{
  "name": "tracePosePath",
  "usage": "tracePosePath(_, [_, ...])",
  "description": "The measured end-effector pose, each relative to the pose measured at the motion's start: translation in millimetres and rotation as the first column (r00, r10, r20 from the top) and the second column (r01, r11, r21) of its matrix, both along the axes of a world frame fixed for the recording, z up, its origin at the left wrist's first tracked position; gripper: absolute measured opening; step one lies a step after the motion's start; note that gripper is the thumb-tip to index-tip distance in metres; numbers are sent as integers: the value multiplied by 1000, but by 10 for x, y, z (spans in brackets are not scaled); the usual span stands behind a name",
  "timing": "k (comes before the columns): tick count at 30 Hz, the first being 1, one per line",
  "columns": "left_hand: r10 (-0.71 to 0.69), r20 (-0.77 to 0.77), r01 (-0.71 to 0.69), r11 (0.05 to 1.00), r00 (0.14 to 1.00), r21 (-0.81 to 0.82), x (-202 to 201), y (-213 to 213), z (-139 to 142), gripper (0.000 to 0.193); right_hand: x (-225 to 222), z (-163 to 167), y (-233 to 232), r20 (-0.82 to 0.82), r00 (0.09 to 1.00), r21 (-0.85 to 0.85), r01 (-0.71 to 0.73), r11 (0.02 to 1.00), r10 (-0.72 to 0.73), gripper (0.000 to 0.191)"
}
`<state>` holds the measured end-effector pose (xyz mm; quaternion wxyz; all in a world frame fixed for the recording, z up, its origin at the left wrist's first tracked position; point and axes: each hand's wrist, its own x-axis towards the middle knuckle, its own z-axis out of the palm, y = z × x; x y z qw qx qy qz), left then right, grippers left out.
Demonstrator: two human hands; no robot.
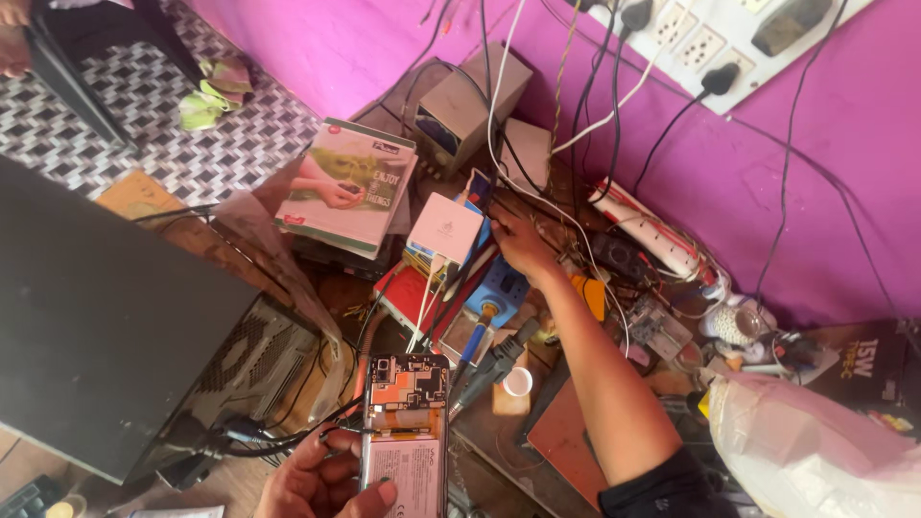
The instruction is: The person removes a battery from a disassembled smartphone using a screwdriver and tweezers, then prepares a new battery by peeling off its protective film and applying adhesive. The person then places the new battery into the phone chassis.
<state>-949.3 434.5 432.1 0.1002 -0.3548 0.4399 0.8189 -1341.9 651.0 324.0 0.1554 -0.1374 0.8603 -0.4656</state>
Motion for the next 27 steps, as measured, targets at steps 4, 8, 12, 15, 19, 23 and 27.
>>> tracePosePath(4, [9,-61,-11,1000,998,-28,-119,60,-142,44,-45,-90,410,-53,998,46,31,998,-28,34])
tracePosePath(8, [25,-91,-33,995,996,-93,-226,120,-346,45,-109,-264,1021,-210,975,177,103,979,-65,39])
tracePosePath(12, [14,-26,-17,995,1000,-101,-339,155,-504,47,-168,-606,1706,-220,931,147,326,934,-291,38])
tracePosePath(15, [-18,-135,-10,980,991,-199,-430,217,-595,48,-214,-989,2303,-228,865,154,485,861,-446,41])
tracePosePath(19, [-9,-75,-7,977,997,-211,-504,270,-651,52,-245,-1449,3113,-308,818,248,562,789,-485,43])
tracePosePath(23, [-60,-82,41,977,995,-209,-584,249,-664,50,-225,-1540,3519,-251,770,238,637,734,-587,33])
tracePosePath(27, [25,27,-17,965,999,-263,-672,312,-727,57,-246,-1481,3505,-381,825,282,534,797,-418,24])
